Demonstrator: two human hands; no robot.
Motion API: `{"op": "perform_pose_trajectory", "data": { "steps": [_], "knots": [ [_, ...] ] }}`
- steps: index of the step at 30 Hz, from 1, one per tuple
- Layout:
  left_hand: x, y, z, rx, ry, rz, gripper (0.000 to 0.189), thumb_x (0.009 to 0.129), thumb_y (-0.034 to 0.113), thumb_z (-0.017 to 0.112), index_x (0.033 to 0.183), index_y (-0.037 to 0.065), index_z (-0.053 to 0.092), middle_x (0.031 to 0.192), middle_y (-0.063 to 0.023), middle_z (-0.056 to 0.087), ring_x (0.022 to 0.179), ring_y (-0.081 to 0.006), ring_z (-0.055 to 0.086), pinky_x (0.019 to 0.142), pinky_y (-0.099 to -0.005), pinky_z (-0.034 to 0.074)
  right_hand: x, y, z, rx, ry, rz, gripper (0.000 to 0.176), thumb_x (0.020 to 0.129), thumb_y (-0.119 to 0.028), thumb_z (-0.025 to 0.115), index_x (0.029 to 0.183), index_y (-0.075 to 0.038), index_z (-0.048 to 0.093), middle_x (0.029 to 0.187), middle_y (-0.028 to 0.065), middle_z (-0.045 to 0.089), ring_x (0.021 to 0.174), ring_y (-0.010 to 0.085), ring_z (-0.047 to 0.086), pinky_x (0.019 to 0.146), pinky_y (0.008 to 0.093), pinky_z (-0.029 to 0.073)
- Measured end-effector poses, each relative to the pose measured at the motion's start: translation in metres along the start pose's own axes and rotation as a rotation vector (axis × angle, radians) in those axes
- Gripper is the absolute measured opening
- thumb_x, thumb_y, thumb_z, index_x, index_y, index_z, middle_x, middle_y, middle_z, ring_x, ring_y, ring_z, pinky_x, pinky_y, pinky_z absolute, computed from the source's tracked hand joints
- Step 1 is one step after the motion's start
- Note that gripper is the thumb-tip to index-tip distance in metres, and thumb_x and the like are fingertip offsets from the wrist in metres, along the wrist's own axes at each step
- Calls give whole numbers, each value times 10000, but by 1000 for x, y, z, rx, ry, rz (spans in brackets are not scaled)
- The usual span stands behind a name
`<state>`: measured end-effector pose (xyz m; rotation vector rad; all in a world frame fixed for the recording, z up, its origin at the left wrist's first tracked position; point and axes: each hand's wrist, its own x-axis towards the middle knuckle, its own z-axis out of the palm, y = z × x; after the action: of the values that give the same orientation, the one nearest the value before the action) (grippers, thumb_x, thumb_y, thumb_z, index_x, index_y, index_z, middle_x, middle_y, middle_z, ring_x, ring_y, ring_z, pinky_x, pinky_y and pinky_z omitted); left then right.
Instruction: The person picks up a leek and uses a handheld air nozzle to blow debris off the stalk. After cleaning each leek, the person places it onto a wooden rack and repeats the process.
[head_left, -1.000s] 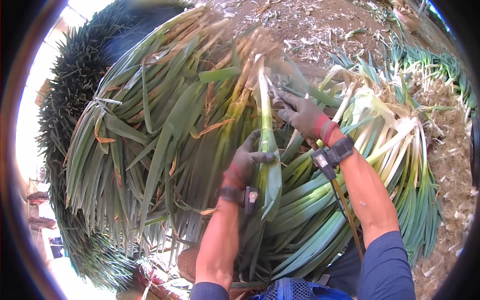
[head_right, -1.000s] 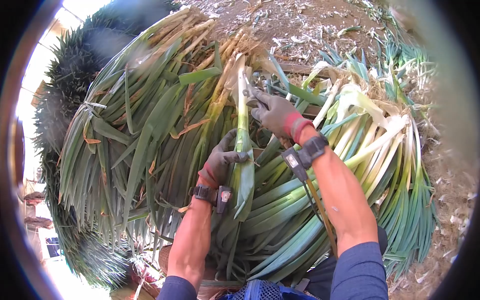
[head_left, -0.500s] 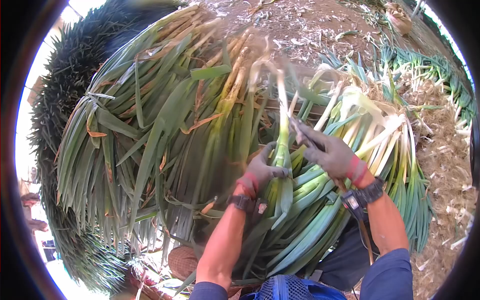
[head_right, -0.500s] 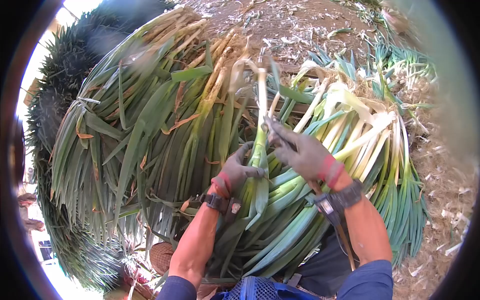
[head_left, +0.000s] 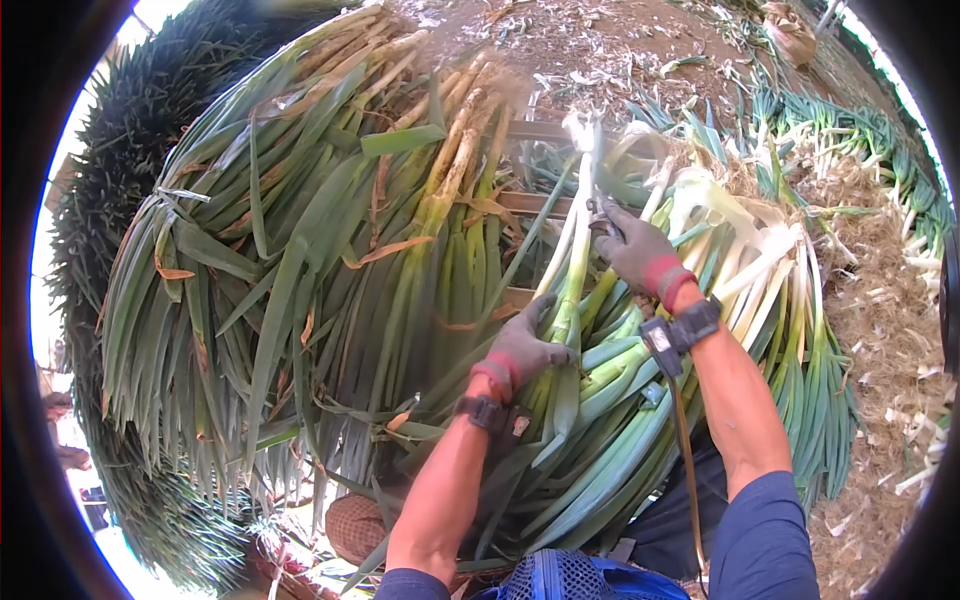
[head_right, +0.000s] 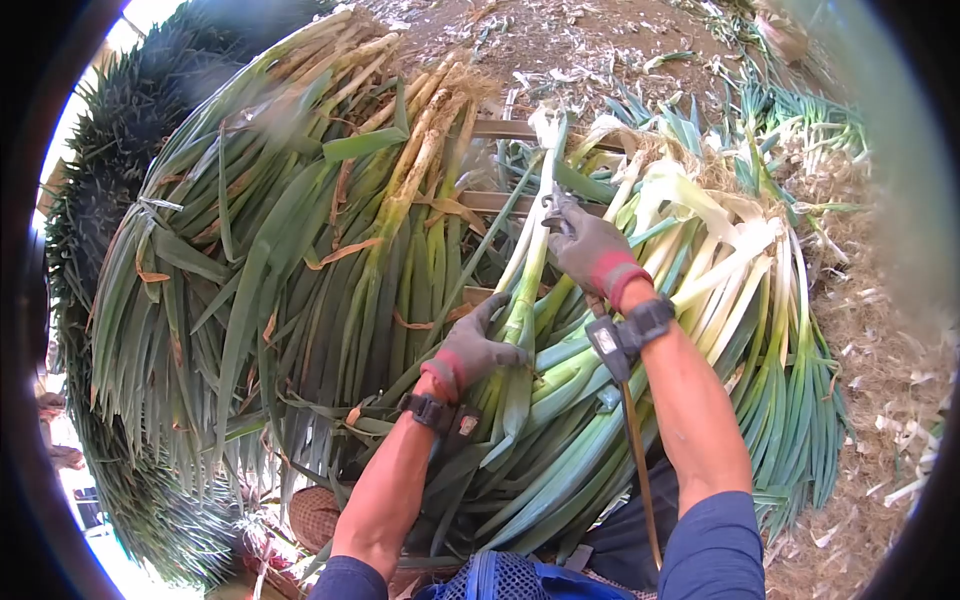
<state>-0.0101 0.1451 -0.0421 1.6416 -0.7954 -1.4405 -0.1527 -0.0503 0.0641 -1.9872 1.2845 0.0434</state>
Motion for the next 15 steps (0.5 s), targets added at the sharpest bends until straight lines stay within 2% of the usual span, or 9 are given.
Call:
{"op": "perform_pose_trajectory", "data": {
  "steps": [3,4,6,8,9,12,14,15],
  "knots": [
    [-11,13,9,-50,1,50,1088,682,96,924,1626,-8,393,1526,-170,586,1313,-243,622,1137,-346,480,-21,15,14,91,-114,-150,665,1002,-290,661,1609,-95,475,1379,142,711,1188,211,684,1074,320,501],
    [-19,23,22,-177,-73,48,1069,690,139,925,1615,-15,411,1532,-180,586,1338,-247,616,1143,-353,477,-30,15,20,119,-161,-231,665,1003,-290,668,1609,-96,477,1383,137,712,1193,198,678,1078,321,495],
    [-20,13,51,183,-68,240,971,746,234,894,1567,-44,458,1494,-219,615,1348,-295,626,1134,-392,489,-48,4,33,142,-103,-405,602,1000,-327,684,1557,-143,551,1229,249,736,1123,335,734,1021,385,525],
    [-34,39,48,466,-115,114,828,794,273,850,1510,-1,538,1422,-233,653,1292,-336,652,1097,-428,508,-51,-14,37,203,-234,-455,693,1001,-328,698,1624,-144,456,1300,213,730,1151,332,724,1037,382,520],
    [-44,54,46,604,-136,44,759,819,293,828,1482,21,578,1386,-240,672,1264,-356,664,1078,-446,518,-47,-18,40,230,-199,-497,692,1001,-321,696,1626,-151,454,1292,214,733,1147,326,727,1027,376,524],
    [-63,86,-10,906,-68,142,557,853,316,786,1359,108,679,1252,-218,715,1159,-401,680,1012,-478,534,-29,-18,54,277,-132,-534,697,995,-302,694,1633,-172,446,1229,216,744,1070,315,737,981,368,539],
    [-59,79,-61,829,250,238,449,854,335,785,1262,157,731,1171,-177,726,1076,-383,701,958,-483,548,-29,-22,57,295,-184,-528,704,989,-291,695,1637,-183,441,1176,213,749,993,313,734,948,373,546],
    [-56,81,-80,954,506,236,422,852,348,788,1221,149,744,1136,-161,733,1057,-377,707,926,-482,556,-40,-29,58,304,-253,-522,708,986,-287,695,1638,-187,438,1151,209,749,953,313,728,933,378,547]
  ]
}}
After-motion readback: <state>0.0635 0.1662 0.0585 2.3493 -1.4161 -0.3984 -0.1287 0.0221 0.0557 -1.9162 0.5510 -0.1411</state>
